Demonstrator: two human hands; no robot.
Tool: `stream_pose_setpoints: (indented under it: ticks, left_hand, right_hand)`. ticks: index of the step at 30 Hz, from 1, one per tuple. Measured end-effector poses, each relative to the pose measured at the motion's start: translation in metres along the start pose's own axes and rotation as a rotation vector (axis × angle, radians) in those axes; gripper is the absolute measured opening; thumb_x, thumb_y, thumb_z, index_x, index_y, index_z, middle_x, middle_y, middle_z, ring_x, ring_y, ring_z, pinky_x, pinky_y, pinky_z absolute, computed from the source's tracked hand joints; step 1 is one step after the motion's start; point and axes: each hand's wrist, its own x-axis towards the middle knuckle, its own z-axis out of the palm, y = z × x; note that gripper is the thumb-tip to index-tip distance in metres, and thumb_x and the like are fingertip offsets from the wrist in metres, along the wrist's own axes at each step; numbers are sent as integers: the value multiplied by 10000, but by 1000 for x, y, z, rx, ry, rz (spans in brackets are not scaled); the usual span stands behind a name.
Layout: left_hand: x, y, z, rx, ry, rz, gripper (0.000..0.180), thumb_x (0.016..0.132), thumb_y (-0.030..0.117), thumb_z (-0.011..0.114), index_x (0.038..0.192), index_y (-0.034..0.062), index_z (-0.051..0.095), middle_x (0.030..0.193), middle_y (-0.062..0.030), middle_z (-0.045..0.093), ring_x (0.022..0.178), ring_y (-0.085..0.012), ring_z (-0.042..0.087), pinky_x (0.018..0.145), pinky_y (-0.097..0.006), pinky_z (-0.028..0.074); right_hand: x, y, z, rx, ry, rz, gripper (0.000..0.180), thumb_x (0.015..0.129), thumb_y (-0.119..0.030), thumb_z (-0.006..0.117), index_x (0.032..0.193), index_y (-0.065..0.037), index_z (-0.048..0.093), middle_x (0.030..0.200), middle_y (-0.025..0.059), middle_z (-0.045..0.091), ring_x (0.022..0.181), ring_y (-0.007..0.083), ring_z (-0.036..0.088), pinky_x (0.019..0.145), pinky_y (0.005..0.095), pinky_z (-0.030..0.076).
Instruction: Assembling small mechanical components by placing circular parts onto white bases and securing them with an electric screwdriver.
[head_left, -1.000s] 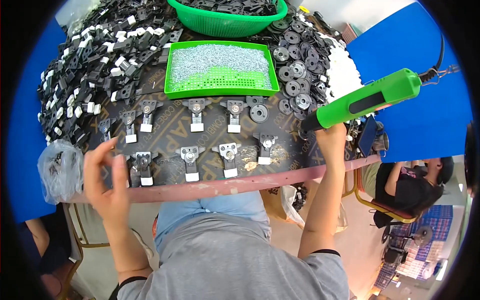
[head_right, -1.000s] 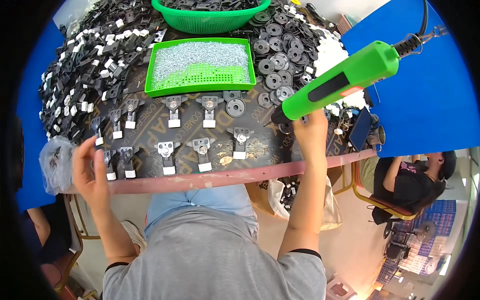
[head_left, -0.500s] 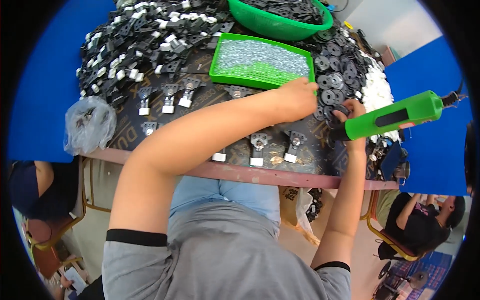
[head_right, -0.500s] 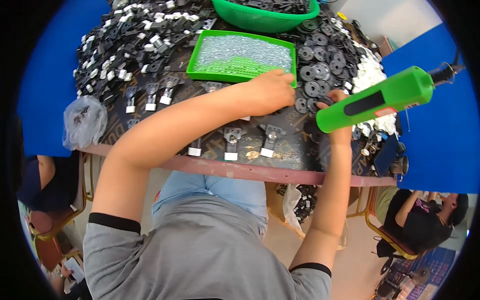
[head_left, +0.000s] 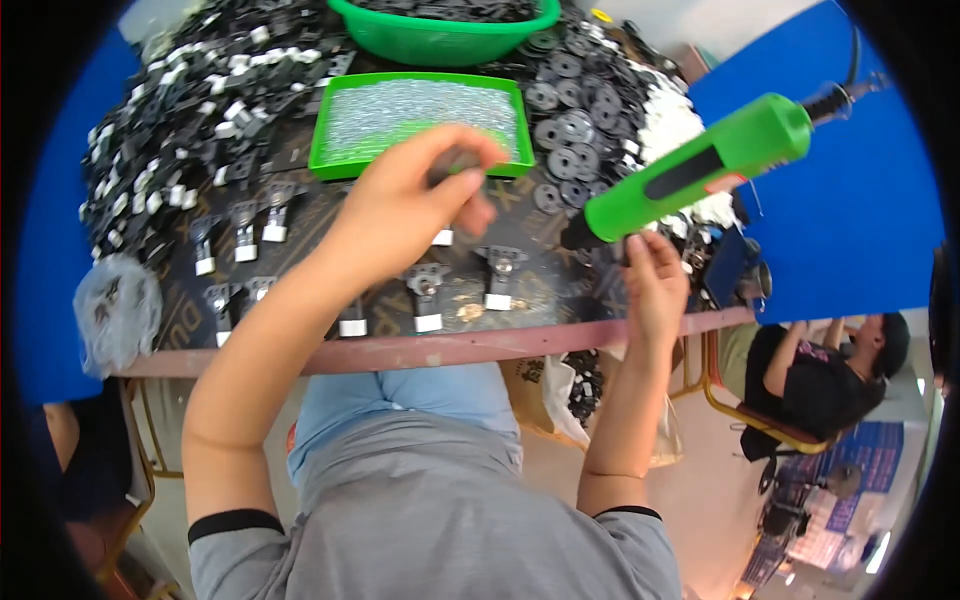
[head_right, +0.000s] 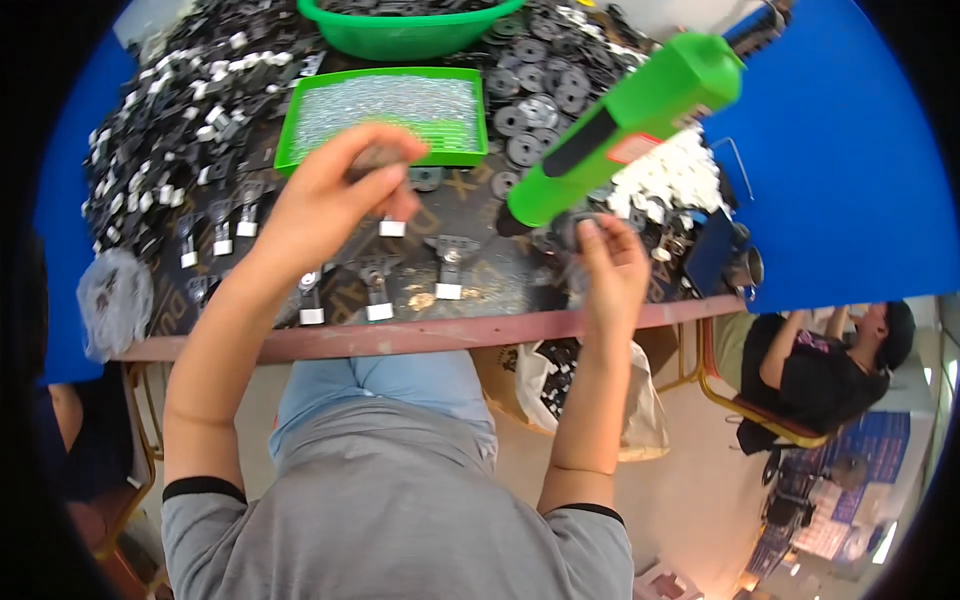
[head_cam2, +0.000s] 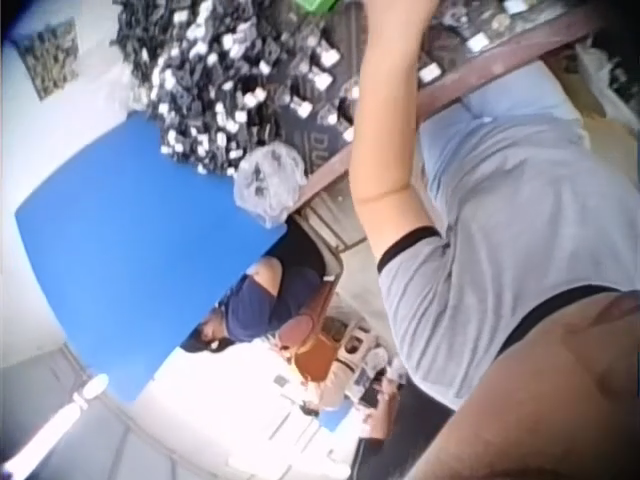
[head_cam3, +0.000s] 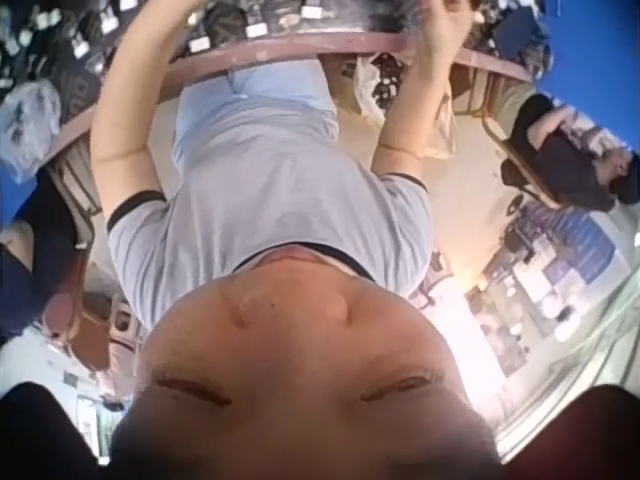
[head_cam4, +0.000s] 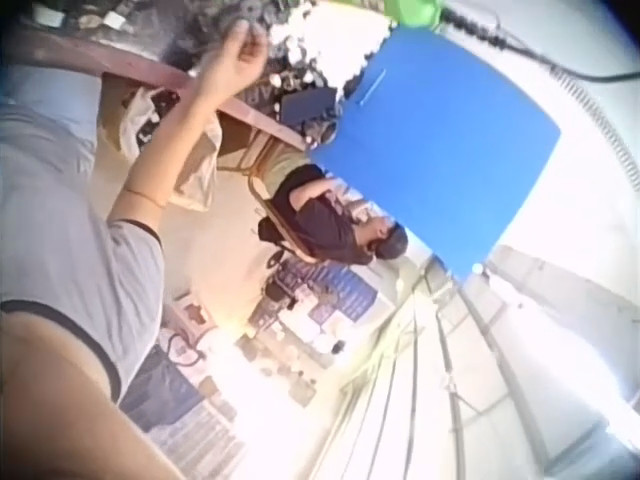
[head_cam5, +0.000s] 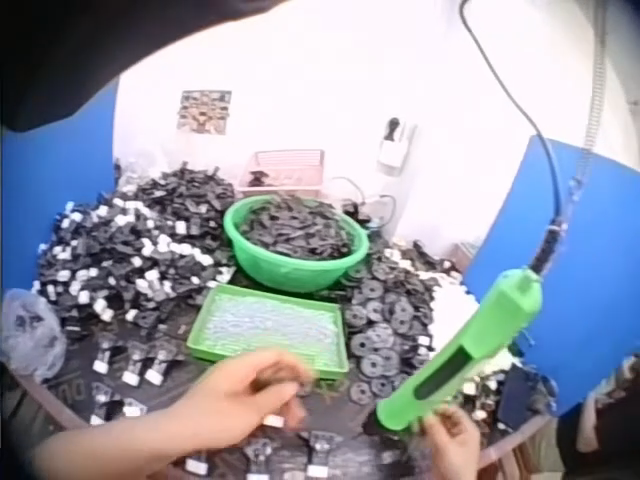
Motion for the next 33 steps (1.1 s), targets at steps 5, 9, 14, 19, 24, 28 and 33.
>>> stream_pose_setpoints:
  ticks: [5,9,14,19,24,28,33]
  left_hand:
    - [-72,-34,34,-399,-86,-307,255,977,63,453,1219,46,533,1029,-60,574,777,-116,557,692,-252,484]
    - [-82,-47,72,-389,-128,-344,282,1037,269,498,1219,55,525,846,2,499,669,-86,425,600,-242,389]
    - [-85,-56,65,-424,0,-259,195,1018,223,551,1076,37,545,918,-15,600,747,-76,583,635,-225,485]
    - [-98,-49,53,-420,-7,-210,151,1022,154,516,1057,7,524,1181,-116,614,1077,-169,616,901,-314,545]
    - [-119,-47,53,-548,-108,-236,167,1022,189,536,1063,27,550,1298,-123,585,1202,-148,517,1017,-320,405]
    - [-122,-46,55,-428,9,-351,204,1006,220,579,1090,35,567,1033,2,598,916,-49,511,810,-219,422]
    - [-117,-48,45,-445,22,-347,198,997,227,598,1051,38,575,900,38,559,821,-24,475,721,-197,388]
  right_hand:
    - [-56,-13,15,331,-145,351,247,945,-119,640,1168,-30,585,1031,73,689,864,149,669,719,271,535]
    - [-91,-26,32,449,-315,406,252,940,-97,639,1174,-32,574,1030,76,690,881,161,670,731,296,541]
    - [-101,-22,46,289,-274,226,181,928,-81,661,1092,-39,598,986,73,694,873,146,663,721,282,541]
    - [-109,-23,63,144,-192,100,93,906,-47,675,859,-38,595,1000,91,700,889,148,663,765,279,534]
    - [-124,-20,62,-540,-452,-600,227,808,40,710,744,-18,500,1243,240,598,1020,260,660,867,305,515]
    - [-126,-27,70,-598,-662,-522,328,712,37,749,990,15,577,1356,243,530,1118,350,619,904,362,513]
    - [-119,-40,66,-663,-776,-482,445,738,-30,779,1126,25,568,1376,221,523,1156,348,604,921,381,515]
